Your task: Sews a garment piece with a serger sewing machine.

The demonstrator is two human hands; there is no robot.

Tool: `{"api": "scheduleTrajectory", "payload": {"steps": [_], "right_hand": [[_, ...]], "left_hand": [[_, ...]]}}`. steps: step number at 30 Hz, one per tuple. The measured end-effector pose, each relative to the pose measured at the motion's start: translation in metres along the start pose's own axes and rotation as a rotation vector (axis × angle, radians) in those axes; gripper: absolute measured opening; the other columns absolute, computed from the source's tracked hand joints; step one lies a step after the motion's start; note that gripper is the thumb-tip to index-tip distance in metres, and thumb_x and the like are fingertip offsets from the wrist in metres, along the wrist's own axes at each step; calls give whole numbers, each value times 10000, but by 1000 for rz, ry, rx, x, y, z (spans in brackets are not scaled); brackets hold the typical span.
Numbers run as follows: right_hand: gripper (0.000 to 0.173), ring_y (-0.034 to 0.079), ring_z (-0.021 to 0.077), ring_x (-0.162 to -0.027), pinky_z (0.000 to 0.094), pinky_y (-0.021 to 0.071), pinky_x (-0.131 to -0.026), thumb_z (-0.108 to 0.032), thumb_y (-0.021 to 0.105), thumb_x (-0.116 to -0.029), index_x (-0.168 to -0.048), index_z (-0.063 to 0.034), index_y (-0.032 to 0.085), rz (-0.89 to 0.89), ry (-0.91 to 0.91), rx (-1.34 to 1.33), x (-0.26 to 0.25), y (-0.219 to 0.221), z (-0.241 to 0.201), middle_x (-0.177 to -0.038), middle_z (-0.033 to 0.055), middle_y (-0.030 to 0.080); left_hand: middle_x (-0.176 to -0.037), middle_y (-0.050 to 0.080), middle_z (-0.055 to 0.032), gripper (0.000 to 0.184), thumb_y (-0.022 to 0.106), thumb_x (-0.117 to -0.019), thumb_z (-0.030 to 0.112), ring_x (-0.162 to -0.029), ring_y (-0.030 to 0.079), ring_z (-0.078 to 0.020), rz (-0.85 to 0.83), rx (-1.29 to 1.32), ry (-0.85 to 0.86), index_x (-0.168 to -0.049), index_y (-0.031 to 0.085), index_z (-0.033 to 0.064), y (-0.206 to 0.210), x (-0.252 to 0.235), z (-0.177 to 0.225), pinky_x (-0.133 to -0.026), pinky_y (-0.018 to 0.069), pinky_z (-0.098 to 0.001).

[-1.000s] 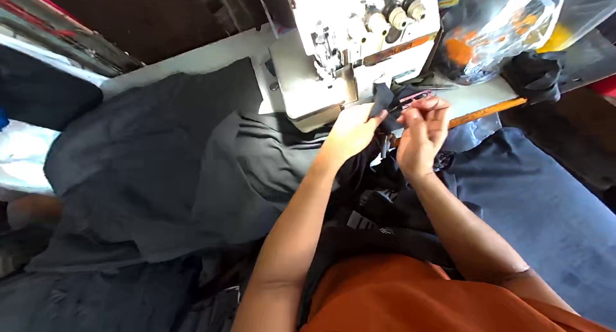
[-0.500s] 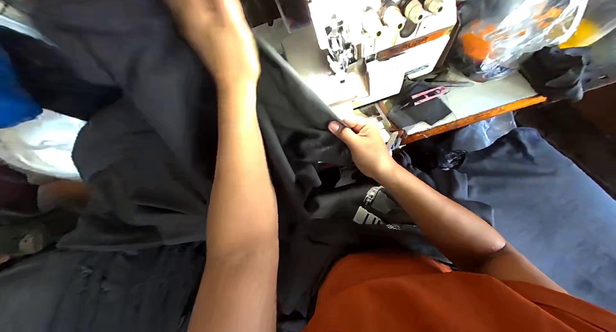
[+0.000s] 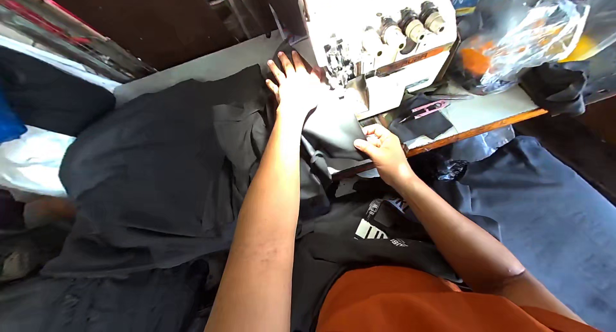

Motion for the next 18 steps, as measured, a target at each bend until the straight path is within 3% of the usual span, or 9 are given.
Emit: {"api": "scheduleTrajectory", "payload": {"steps": [2,4,6,7,9,12,14,16,18], "right_hand": [[208,677,129,-688,325,586,-654,-77,669,-980,-1172,-57,593,17,-46,191,4,-6,1,-804,59,693],[302,721,161,-790,376,629,-732,-83,626,-997,-1291,-48,563,63,-194,411,16,-17,4,-965,80,717],[389,700,182,-859,392,602,-749,-30,575,-945,-1323,-1,487,145,-379,505,28,-30,8,-1089,117,699],[438,677,174,-864,384,578,-738,-30,555,-886,-1305,7,435,178,-414,510,33,-35,9,-1110,119,668],[511,633,147,-828,354,542,-674,-63,559,-778,-1247,-15,361,194,-381,570,40,-34,5,-1050,85,594],[257,615,333,-923,478,539,-712,-6,644,-764,-980,55,519,33,-343,716,43,-7,-12,-1066,223,558],[87,612,301,-817,471,520,-663,-82,638,-809,-831,-7,599,-105,-387,754,40,18,-8,-872,158,575],[134,634,252,-726,456,528,-612,-176,660,-847,-887,-48,654,-142,-456,767,38,37,6,-792,91,613],[210,665,262,-825,471,561,-706,-232,692,-882,-999,-57,701,-127,-507,783,40,48,15,-909,96,670]], "left_hand": [[-1705,82,-222,748,341,-1064,518,-1561,15,-473,65,109,68,-1645,165,81,1,-1,-8,-1177,114,-725],[-1656,259,-239,725,497,-1051,373,-1559,190,-378,267,390,231,-1615,220,11,2,11,-26,-1265,147,-547],[-1404,515,-276,588,600,-956,110,-1322,520,-303,482,604,352,-1445,349,-102,5,37,-51,-1099,447,-411],[-1207,548,-251,525,593,-867,28,-1130,568,-257,555,637,410,-1310,365,-137,9,51,-66,-952,493,-367],[-1035,502,-142,486,555,-735,-23,-936,521,-140,583,636,446,-1174,364,-103,13,84,-84,-788,444,-272],[-1011,492,-60,465,537,-680,-57,-958,511,-77,567,686,654,-1099,341,-9,14,123,-87,-831,416,-224],[-1058,575,-22,550,529,-716,-65,-1036,586,-96,485,726,793,-1208,325,73,5,137,-84,-912,472,-282],[-1183,643,-82,833,483,-774,-83,-1128,623,-156,297,686,823,-1553,210,31,-11,146,-87,-1008,501,-351],[-1208,695,-128,658,444,-898,-67,-1094,673,-170,199,620,765,-1549,403,20,-22,151,-97,-988,551,-341]]}}
Point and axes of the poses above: each hand's wrist, its own x-axis away from the middle knuckle, its own y-axis out of the palm, z = x × y, the point moved 1 cm from there along -x, towards the middle knuckle
